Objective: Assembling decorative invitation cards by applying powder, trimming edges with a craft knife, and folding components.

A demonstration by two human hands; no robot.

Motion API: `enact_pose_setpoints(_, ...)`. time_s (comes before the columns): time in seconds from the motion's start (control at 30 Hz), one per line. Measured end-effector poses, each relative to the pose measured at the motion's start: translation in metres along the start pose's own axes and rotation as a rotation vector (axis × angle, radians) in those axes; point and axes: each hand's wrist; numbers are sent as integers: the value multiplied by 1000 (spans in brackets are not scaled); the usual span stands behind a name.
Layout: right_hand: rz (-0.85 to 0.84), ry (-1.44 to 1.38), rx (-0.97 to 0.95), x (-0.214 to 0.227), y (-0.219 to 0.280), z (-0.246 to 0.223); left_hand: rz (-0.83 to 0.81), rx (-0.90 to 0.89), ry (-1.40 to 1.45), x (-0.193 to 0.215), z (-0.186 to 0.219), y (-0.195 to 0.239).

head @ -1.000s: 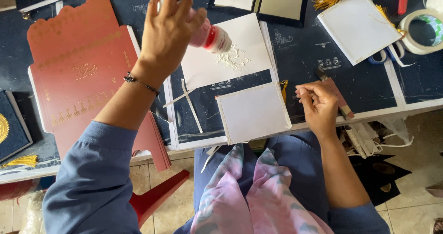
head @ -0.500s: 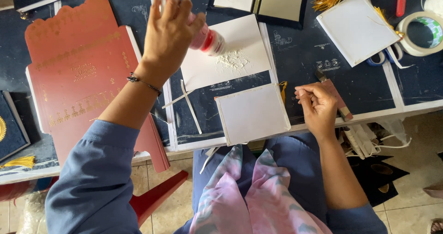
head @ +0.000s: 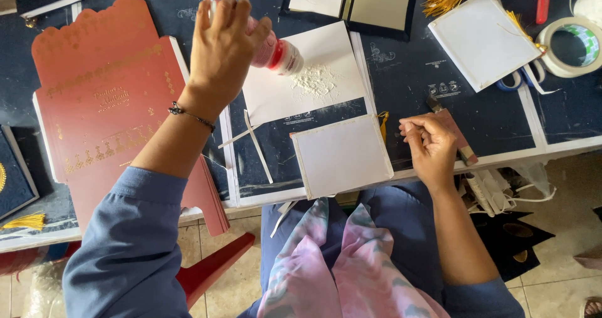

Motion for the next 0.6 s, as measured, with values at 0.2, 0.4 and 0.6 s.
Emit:
enact_pose_setpoints(0.2,4,5,16,1,-1,-2,1,6,-38,3,-2,-1)
enact_pose_setpoints(0.4,2,8,0,1,0,0,-21,33,16,-2,-6,6)
enact_pose_setpoints(0.6,11,28,23,0,0,2,-29,35,-18,-3,0,8)
Point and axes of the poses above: each hand's wrist, its own y-axis away from the middle knuckle, its own x-axis out of the back of the hand, z = x × y, and after that the axes turned 11 degrees about y, right-handed
